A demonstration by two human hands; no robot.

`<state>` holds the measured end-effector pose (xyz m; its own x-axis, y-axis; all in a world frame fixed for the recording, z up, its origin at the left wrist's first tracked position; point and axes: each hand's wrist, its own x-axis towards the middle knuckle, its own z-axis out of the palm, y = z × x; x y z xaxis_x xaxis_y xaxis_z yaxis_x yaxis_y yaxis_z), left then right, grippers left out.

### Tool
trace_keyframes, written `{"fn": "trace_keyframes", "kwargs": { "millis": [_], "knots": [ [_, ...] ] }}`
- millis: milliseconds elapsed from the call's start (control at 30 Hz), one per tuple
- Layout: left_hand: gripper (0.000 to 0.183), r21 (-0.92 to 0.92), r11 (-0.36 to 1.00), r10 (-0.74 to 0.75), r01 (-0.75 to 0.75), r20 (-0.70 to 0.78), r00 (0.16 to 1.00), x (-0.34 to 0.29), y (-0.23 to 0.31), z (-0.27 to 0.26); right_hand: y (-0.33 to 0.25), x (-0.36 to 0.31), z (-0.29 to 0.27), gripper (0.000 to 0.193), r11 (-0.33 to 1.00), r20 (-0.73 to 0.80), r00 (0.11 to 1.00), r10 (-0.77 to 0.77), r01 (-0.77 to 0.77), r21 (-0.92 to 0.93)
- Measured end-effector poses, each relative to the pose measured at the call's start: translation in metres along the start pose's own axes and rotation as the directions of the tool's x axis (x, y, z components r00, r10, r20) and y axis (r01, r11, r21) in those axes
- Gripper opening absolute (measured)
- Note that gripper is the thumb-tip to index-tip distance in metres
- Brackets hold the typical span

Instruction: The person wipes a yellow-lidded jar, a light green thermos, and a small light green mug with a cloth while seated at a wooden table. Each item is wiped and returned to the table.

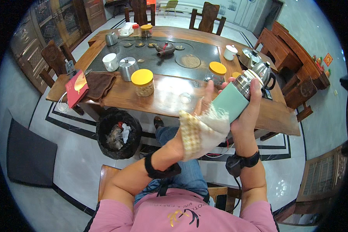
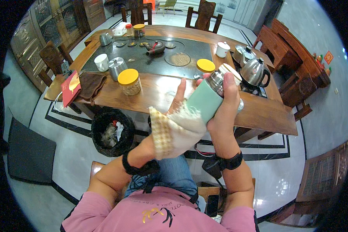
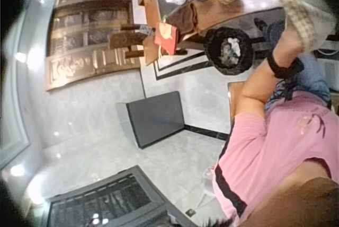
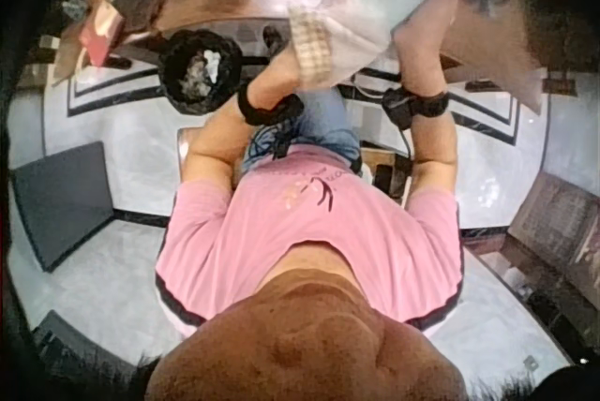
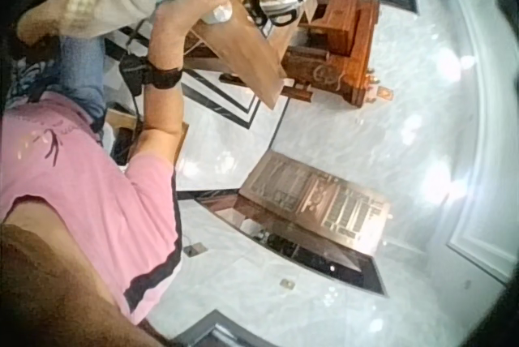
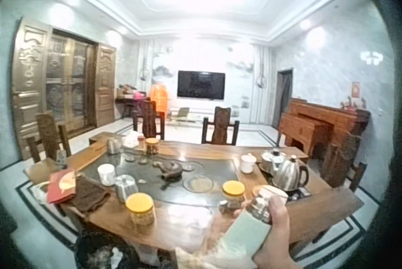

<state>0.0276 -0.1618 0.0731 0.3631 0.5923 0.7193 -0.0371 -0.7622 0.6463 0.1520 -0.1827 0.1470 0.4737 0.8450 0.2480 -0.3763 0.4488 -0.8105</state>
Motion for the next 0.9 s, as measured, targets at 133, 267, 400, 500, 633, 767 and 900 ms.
{"fn": "trace_keyframes", "kwargs": {
  "millis": [133,267,400,500,633,767,900],
  "knots": [
    [0.105,0.353,0.933,0.126,-0.069,-0.143,0.982,0.0,0.0,0.011,0.004,-0.006,0.003,0.037,0.979,0.005,0.984,-0.176,0.176,-0.104],
    [0.112,0.059,0.998,0.026,-0.021,-0.089,0.996,-0.009,-0.007,0.005,0.004,-0.009,-0.007,0.063,0.993,0.122,0.991,-0.051,0.064,-0.104],
    [0.127,-0.4,0.908,-0.047,0.129,0.207,0.977,-0.021,-0.02,0.0,0.001,-0.007,-0.023,0.073,0.99,0.467,0.884,0.036,-0.094,0.103],
    [0.125,-0.577,0.739,-0.098,0.347,0.418,0.903,-0.031,-0.035,0.004,0.004,-0.003,-0.029,0.075,0.932,0.57,0.814,0.107,-0.281,0.227],
    [0.112,-0.61,0.627,-0.023,0.485,0.608,0.794,-0.045,-0.043,0.011,0.01,0.004,-0.033,0.073,0.804,0.593,0.773,0.225,-0.491,0.335],
    [0.095,-0.665,0.63,-0.156,0.402,0.398,0.904,-0.032,-0.029,0.003,0.01,0.008,-0.035,0.073,0.889,0.4,0.897,0.186,-0.327,0.321],
    [0.08,-0.53,0.799,-0.249,0.284,0.138,0.959,-0.016,0.002,0.003,0.02,-0.005,-0.028,0.077,0.989,0.354,0.935,0.019,0.033,-0.142]
  ]
}}
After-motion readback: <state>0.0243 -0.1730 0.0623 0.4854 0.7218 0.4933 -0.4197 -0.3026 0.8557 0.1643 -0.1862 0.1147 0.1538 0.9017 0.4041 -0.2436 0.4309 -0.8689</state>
